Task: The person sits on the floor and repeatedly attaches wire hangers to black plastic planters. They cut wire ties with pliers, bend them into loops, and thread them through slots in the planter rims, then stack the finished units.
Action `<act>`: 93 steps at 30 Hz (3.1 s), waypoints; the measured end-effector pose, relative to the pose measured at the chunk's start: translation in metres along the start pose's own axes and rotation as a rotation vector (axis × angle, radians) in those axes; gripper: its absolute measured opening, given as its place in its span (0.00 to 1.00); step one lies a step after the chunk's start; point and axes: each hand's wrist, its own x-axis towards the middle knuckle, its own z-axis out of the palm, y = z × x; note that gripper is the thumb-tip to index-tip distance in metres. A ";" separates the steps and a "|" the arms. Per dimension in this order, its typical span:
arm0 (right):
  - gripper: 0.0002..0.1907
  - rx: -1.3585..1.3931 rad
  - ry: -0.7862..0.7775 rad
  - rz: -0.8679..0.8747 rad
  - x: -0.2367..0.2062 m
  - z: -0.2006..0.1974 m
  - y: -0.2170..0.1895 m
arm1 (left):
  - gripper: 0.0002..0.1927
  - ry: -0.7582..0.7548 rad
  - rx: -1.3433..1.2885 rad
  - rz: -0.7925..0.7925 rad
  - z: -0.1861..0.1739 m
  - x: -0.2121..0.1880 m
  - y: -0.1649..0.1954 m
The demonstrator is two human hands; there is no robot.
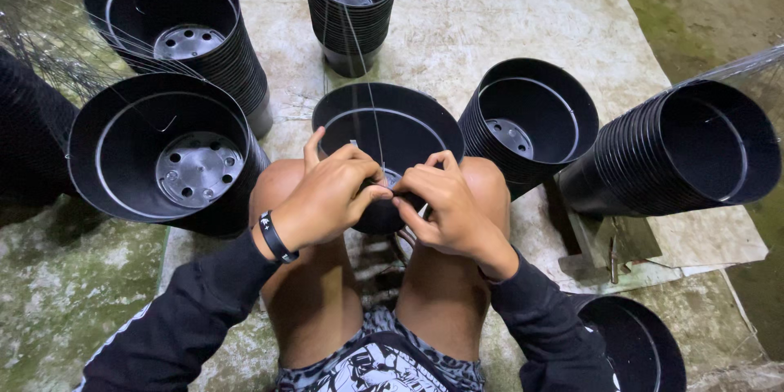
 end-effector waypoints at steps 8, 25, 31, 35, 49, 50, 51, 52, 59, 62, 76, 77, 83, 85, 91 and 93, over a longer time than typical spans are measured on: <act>0.07 -0.004 -0.010 0.025 -0.001 -0.002 0.004 | 0.05 0.151 -0.058 0.024 0.003 -0.002 0.011; 0.05 0.299 -0.051 0.216 0.047 -0.014 -0.013 | 0.05 0.215 -0.048 0.112 0.010 -0.007 0.005; 0.04 0.545 -0.046 0.239 0.040 -0.012 -0.002 | 0.08 0.239 -0.115 0.081 0.009 -0.010 -0.002; 0.04 0.628 -0.066 0.274 0.036 -0.010 0.003 | 0.10 0.214 -0.193 0.085 0.005 -0.008 -0.006; 0.03 0.666 0.010 0.254 0.028 -0.004 0.014 | 0.07 0.273 -0.207 0.023 0.007 -0.011 -0.001; 0.02 0.666 -0.040 0.250 0.028 -0.007 0.013 | 0.06 0.301 -0.190 0.014 0.010 -0.013 0.001; 0.03 0.665 -0.091 0.245 0.029 -0.012 0.012 | 0.06 0.331 -0.172 0.005 0.012 -0.014 0.003; 0.04 0.665 -0.142 0.240 0.029 -0.016 0.011 | 0.06 0.362 -0.151 0.007 0.013 -0.015 0.004; 0.04 0.628 -0.218 0.282 0.037 -0.023 0.014 | 0.07 0.457 -0.138 -0.026 0.016 -0.017 0.012; 0.05 0.703 -0.176 0.325 0.033 -0.017 0.016 | 0.05 0.454 -0.150 -0.023 0.015 -0.018 0.012; 0.05 0.756 -0.108 0.457 0.031 -0.005 0.025 | 0.08 0.656 0.088 0.193 0.039 -0.022 0.018; 0.05 0.754 -0.116 0.464 0.031 -0.005 0.026 | 0.10 0.638 0.143 0.237 0.038 -0.023 0.016; 0.06 0.795 -0.110 0.540 0.035 -0.003 0.026 | 0.14 0.543 0.253 0.354 0.028 -0.025 0.006; 0.06 0.702 -0.088 0.563 0.036 -0.007 0.021 | 0.11 0.499 0.110 0.284 0.021 -0.023 0.004; 0.11 0.283 -0.196 0.323 0.038 -0.034 -0.012 | 0.06 0.327 -0.219 -0.028 0.011 -0.018 0.007; 0.14 0.104 -0.210 0.322 0.037 -0.041 -0.026 | 0.05 0.335 -0.235 -0.017 0.009 -0.016 0.007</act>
